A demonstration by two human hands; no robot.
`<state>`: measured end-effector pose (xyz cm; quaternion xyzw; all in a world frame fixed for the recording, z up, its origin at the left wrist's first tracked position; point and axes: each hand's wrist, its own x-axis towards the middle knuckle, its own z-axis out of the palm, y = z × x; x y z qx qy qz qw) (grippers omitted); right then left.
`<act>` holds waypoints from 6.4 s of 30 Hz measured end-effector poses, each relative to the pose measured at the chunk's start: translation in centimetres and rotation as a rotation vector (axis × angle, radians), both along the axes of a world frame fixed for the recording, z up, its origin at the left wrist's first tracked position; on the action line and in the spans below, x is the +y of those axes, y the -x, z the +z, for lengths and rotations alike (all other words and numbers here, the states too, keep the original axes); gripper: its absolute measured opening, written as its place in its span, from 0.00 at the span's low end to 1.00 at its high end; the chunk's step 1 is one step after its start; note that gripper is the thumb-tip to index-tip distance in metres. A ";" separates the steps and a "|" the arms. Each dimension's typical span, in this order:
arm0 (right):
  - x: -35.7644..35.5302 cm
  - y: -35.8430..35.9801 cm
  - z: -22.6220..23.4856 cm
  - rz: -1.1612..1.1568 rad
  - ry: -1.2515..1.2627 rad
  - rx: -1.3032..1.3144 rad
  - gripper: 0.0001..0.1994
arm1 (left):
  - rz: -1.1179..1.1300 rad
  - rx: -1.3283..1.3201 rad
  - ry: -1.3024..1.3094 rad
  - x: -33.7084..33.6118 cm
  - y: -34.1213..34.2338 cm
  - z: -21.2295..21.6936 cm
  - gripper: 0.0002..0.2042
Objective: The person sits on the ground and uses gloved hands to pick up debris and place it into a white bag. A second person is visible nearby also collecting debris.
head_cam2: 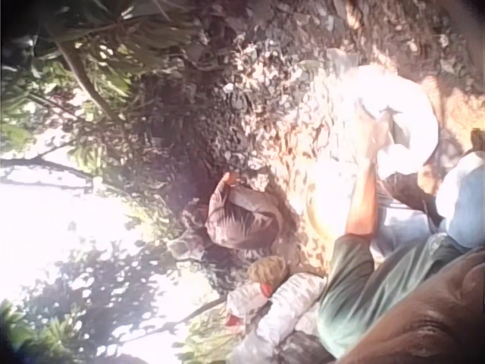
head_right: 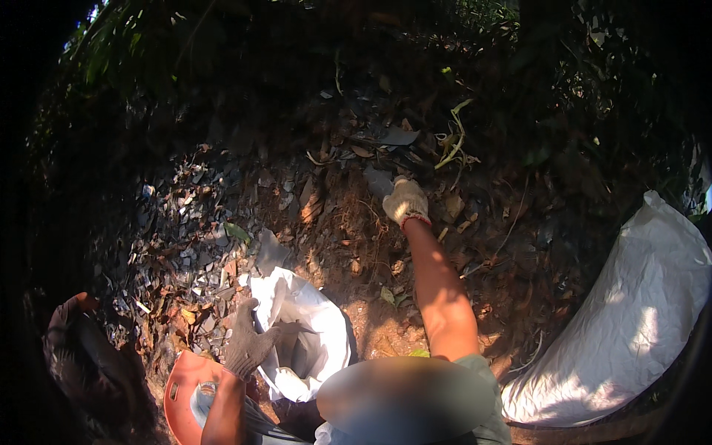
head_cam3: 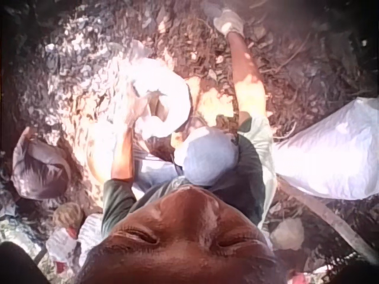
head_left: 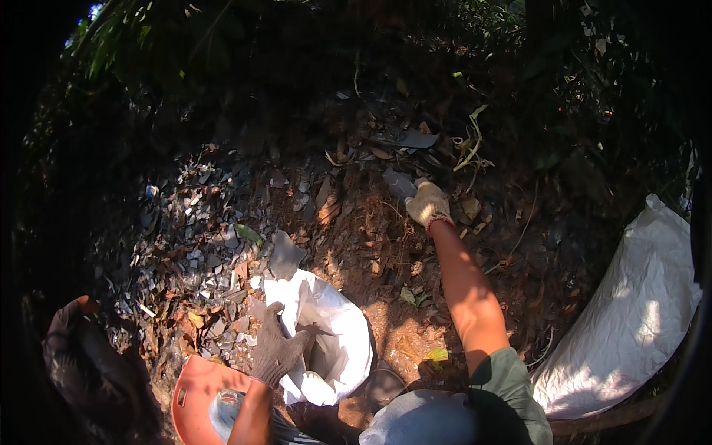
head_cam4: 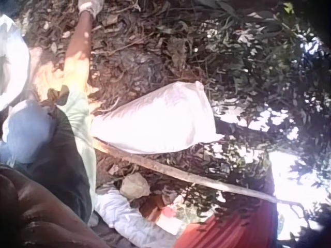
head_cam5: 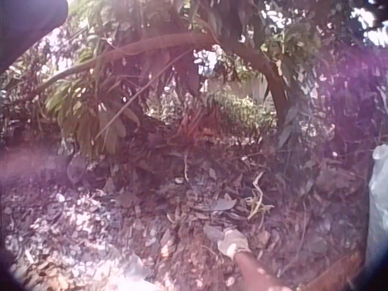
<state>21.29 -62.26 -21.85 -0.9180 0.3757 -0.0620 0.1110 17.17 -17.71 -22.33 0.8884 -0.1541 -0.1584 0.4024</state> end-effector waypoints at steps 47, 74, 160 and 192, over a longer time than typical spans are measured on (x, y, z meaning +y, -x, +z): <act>3.6 -4.4 0.9 -0.156 -0.929 -0.487 0.20 | 0.202 -0.124 0.182 4.3 -2.1 -0.4 0.31; 10.7 -29.2 -8.1 -0.003 -0.658 -0.220 0.18 | 0.359 0.020 -0.080 4.0 1.5 -3.5 0.32; 7.2 0.0 2.8 0.546 0.618 0.341 0.13 | 0.012 -0.151 -0.161 8.4 2.2 1.7 0.24; 18.8 9.3 1.5 0.585 0.031 0.472 0.12 | 0.041 -0.266 -0.150 8.5 5.1 1.8 0.39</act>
